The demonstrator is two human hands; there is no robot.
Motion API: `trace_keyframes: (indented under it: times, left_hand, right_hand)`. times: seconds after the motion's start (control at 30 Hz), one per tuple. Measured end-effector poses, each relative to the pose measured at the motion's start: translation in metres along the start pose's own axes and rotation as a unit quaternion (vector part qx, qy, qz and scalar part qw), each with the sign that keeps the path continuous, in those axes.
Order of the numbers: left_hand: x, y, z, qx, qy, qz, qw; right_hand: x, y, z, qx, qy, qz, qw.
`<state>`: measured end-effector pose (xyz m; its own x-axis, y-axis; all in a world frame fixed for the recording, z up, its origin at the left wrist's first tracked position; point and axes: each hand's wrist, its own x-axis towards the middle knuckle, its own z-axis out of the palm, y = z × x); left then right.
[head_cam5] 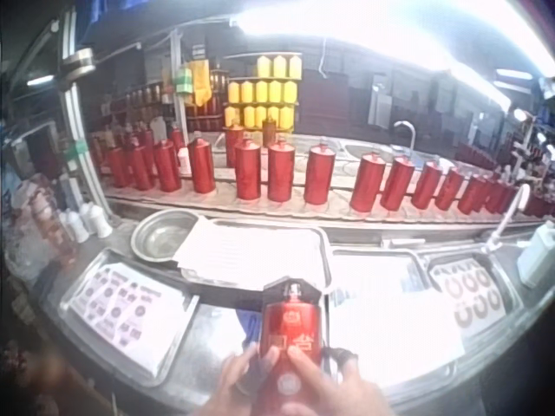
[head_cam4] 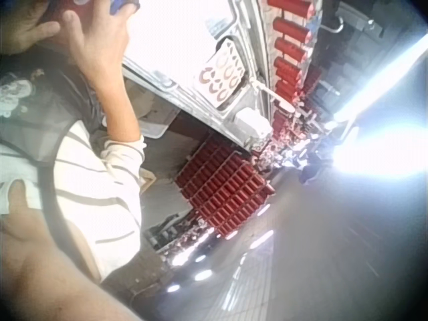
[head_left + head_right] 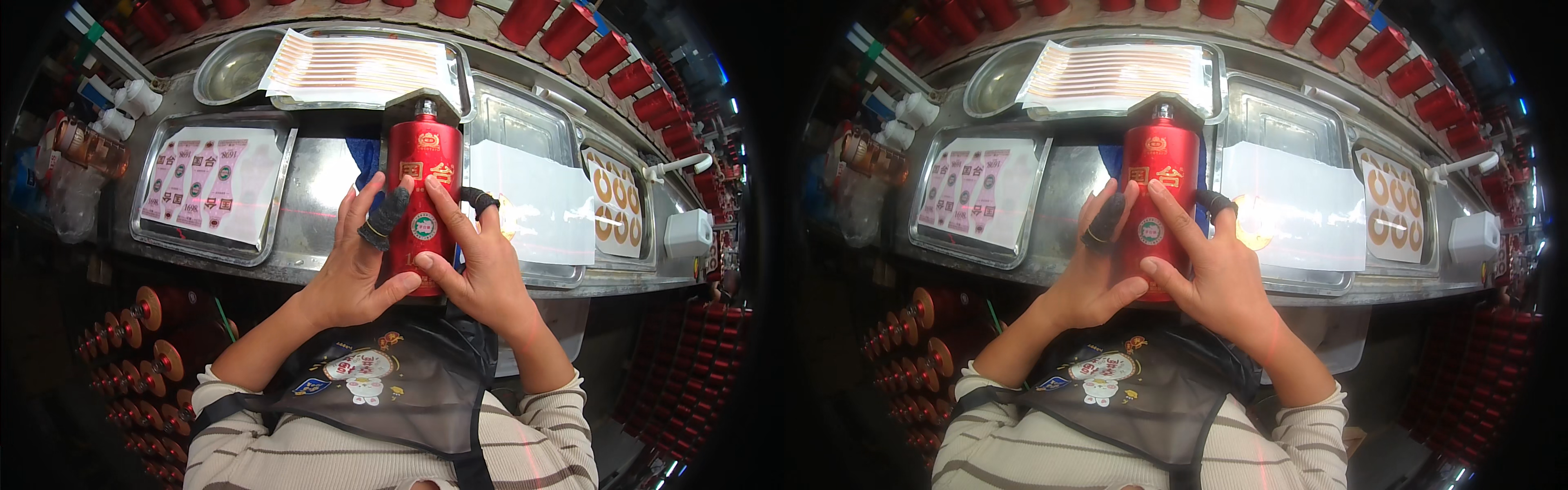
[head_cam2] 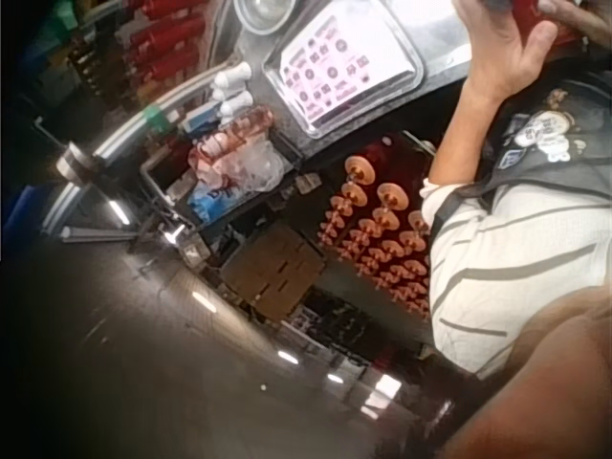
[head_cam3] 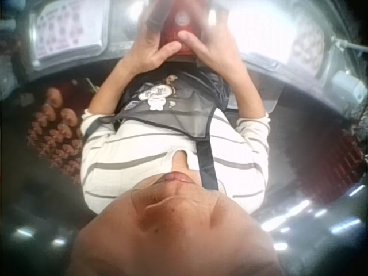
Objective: The person picks up a red cylindrical bottle, applies a circular gold sticker to the neck, then places a red body label on the bottle and smooths it. They wipe the bottle with a blue cloth and place it on a tray, repeating the process with another bottle.
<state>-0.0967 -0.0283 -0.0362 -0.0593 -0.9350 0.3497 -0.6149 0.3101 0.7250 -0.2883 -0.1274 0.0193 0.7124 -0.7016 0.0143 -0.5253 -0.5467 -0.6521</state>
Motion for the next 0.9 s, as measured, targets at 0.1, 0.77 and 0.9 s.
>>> trace_keyframes:
  times: [0.1, 0.77, 0.9]
  left_hand:
    - [0.003, -0.002, 0.0, 0.017, 0.018, 0.006, 1.0]
    - [-0.002, -0.005, 0.012, -0.131, 0.003, -0.063, 0.989]
    - [-0.001, -0.006, 0.018, -0.123, 0.029, -0.067, 0.99]
  right_hand:
    - [0.008, 0.0, -0.009, -0.021, -0.003, 0.011, 1.0]
    - [0.019, 0.003, -0.009, 0.028, -0.026, 0.05, 0.998]
    - [0.019, 0.02, -0.001, 0.056, 0.011, -0.015, 0.998]
